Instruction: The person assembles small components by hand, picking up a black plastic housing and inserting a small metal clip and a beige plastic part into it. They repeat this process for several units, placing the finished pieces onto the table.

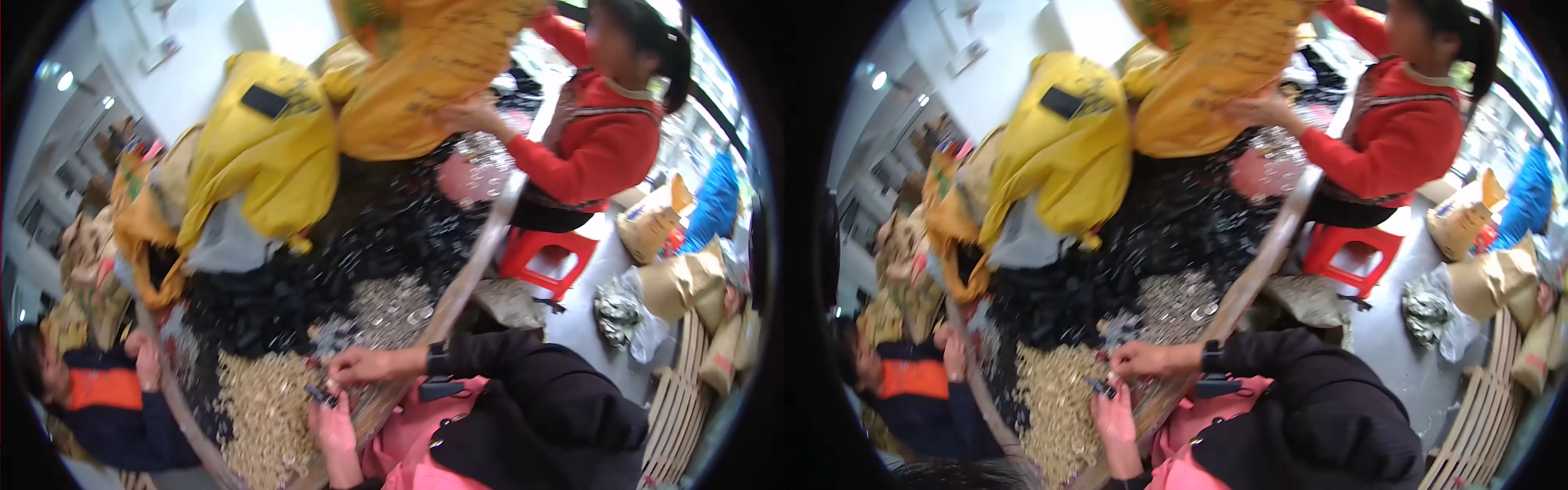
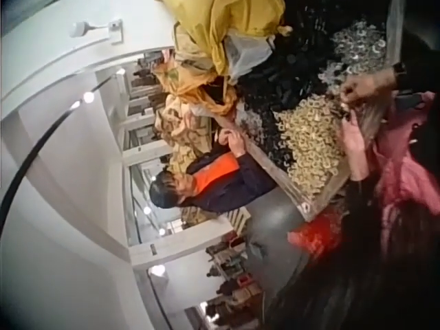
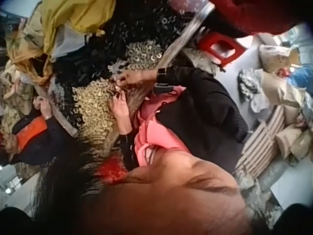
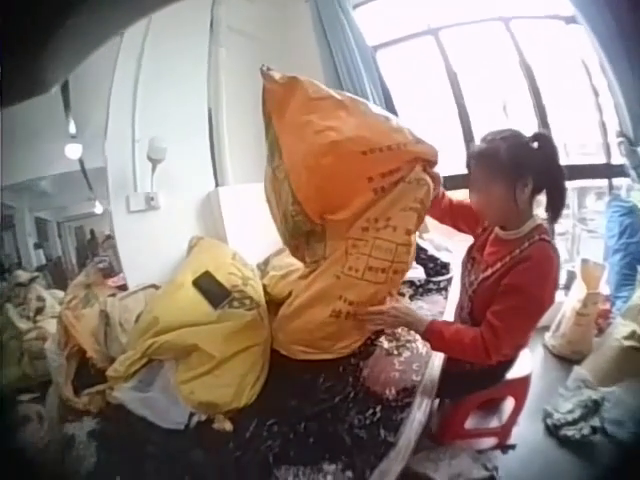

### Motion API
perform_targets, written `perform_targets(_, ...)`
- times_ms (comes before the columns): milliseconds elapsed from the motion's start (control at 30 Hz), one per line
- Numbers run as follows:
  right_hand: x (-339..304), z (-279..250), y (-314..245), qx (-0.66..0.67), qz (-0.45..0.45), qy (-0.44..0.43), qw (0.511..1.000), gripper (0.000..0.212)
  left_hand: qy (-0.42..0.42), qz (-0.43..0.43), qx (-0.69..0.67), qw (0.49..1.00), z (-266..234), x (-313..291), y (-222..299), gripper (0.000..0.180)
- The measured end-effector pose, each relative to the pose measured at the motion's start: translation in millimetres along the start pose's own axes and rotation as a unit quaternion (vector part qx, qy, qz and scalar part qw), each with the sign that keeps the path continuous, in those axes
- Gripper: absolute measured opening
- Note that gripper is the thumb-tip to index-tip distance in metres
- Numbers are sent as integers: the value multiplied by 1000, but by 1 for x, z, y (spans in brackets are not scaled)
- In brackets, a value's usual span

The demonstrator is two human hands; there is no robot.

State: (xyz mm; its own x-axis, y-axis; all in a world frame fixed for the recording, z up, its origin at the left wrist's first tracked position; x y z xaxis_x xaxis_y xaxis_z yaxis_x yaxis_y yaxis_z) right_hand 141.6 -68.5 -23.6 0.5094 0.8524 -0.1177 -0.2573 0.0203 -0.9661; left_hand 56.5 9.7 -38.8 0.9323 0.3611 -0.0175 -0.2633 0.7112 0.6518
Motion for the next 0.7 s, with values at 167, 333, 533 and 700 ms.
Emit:
perform_targets(167,1,0,-1,4,-32,8,999,6,-13,-24,-4,1000,4,0,-1,27)
perform_targets(333,-6,25,-37,-260,-176,-95,945,15,-1,-26,4,1000,-8,-3,-1,26)
perform_targets(533,1,23,-21,-242,-80,-75,964,11,32,-24,-9,999,-11,-6,9,23)
perform_targets(700,3,21,-13,-117,9,-60,991,16,65,-63,3,996,-22,-10,7,21)
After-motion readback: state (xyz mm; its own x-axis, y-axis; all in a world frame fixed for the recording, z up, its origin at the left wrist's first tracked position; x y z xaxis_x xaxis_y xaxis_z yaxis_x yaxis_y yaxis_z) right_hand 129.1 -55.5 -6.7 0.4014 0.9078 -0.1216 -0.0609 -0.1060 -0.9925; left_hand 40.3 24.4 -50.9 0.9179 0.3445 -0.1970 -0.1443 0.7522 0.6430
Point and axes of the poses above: each hand's wrist, its own x-axis towards the middle knuckle, its own z-axis out of the palm, y = z × x, the point moved 8 cm from there along x, towards the middle knuckle, and after that the axes turned 6 degrees about z, right-handed, at the moved point
